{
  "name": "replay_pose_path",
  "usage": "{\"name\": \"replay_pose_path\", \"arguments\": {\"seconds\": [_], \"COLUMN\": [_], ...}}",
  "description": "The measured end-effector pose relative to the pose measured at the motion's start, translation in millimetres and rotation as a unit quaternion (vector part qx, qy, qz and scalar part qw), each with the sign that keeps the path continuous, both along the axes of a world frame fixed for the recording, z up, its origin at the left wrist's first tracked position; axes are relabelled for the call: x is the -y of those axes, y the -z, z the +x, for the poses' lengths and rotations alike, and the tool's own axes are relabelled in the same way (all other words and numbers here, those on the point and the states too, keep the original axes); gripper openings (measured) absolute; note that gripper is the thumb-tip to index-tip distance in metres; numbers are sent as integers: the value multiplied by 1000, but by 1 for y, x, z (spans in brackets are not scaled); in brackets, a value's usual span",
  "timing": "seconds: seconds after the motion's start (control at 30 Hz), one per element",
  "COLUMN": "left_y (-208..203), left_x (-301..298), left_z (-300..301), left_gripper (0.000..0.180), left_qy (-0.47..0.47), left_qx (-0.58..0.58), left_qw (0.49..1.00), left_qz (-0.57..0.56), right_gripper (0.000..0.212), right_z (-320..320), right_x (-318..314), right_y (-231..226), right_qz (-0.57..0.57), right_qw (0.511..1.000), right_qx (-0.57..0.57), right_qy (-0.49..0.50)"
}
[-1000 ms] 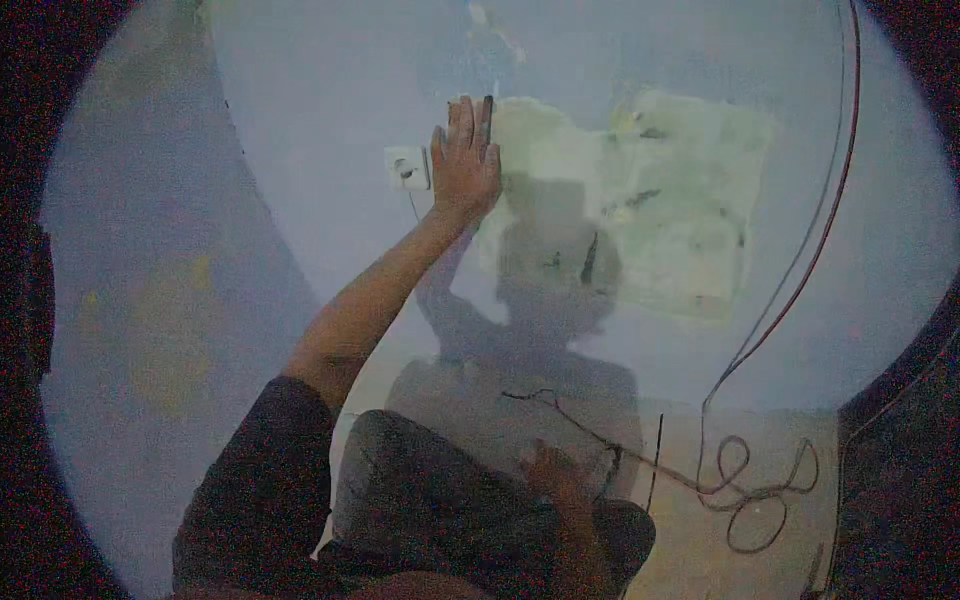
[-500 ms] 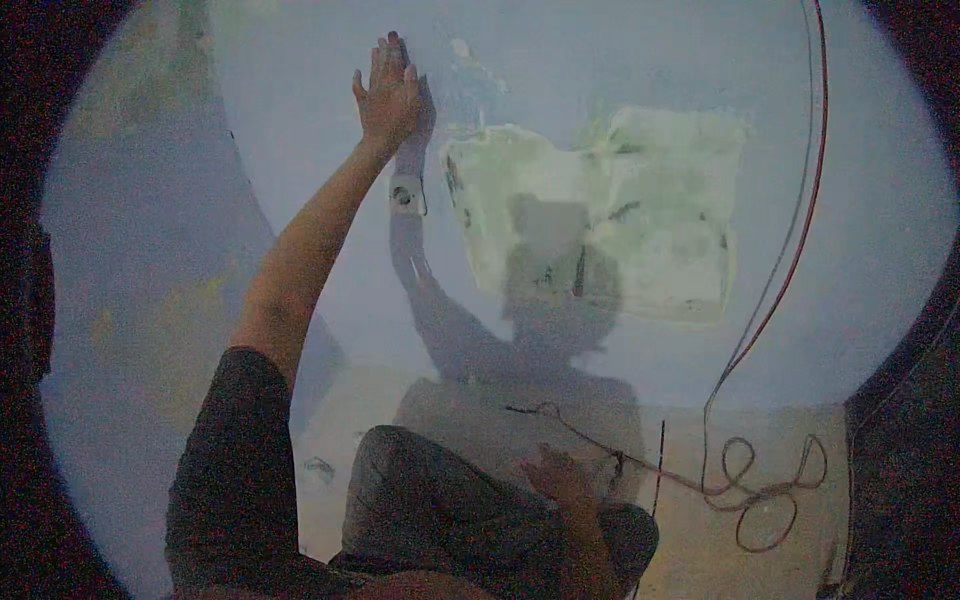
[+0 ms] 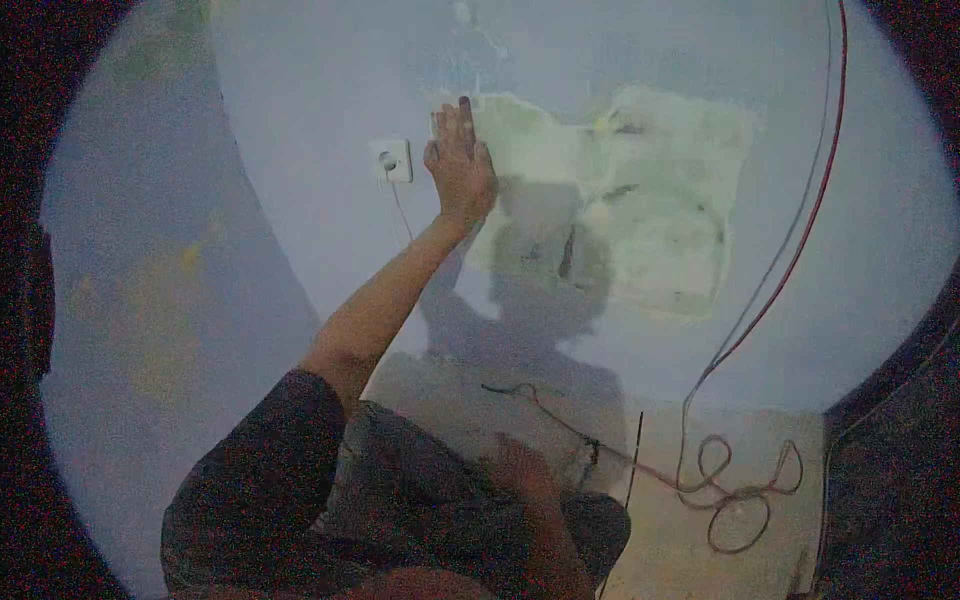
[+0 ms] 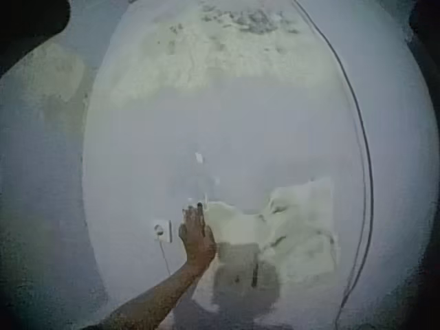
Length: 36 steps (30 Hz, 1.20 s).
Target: The person sands a patched area on a wall by hand using a piece of sandpaper, moving their hand in circular and side-to-side motions across the surface.
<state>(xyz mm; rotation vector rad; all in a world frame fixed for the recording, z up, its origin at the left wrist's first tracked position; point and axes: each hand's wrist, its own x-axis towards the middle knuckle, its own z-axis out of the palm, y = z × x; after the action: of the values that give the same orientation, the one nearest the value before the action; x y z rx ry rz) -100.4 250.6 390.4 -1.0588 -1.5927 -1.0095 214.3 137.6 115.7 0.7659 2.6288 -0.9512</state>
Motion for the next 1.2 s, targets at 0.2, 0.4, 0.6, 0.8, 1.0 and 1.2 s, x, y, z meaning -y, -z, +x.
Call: {"name": "replay_pose_path", "arguments": {"seconds": [0.2,0.4,0.6,0.8,1.0,1.2], "left_y": [27,-65,-172,-138,-48,5], "left_x": [44,56,57,28,-3,9], "left_z": [-20,-53,-45,-70,-22,-7], "left_gripper": [63,62,66,65,65,66], "left_qy": [-33,-131,-75,-119,-17,-64], "left_qx": [-57,-122,-16,-50,49,3], "left_qw": [985,981,996,990,994,998], "left_qz": [-159,-79,-41,49,97,8], "right_gripper": [77,77,80,78,78,71], "right_z": [1,11,22,20,9,-4], "right_x": [-13,-29,-21,-12,-12,0], "right_y": [-6,11,-27,-40,-35,-48], "right_qz": [16,56,-4,10,34,9], "right_qw": [999,996,993,992,995,995], "right_qx": [28,-20,-12,-3,1,65], "right_qy": [31,61,117,122,92,81]}}
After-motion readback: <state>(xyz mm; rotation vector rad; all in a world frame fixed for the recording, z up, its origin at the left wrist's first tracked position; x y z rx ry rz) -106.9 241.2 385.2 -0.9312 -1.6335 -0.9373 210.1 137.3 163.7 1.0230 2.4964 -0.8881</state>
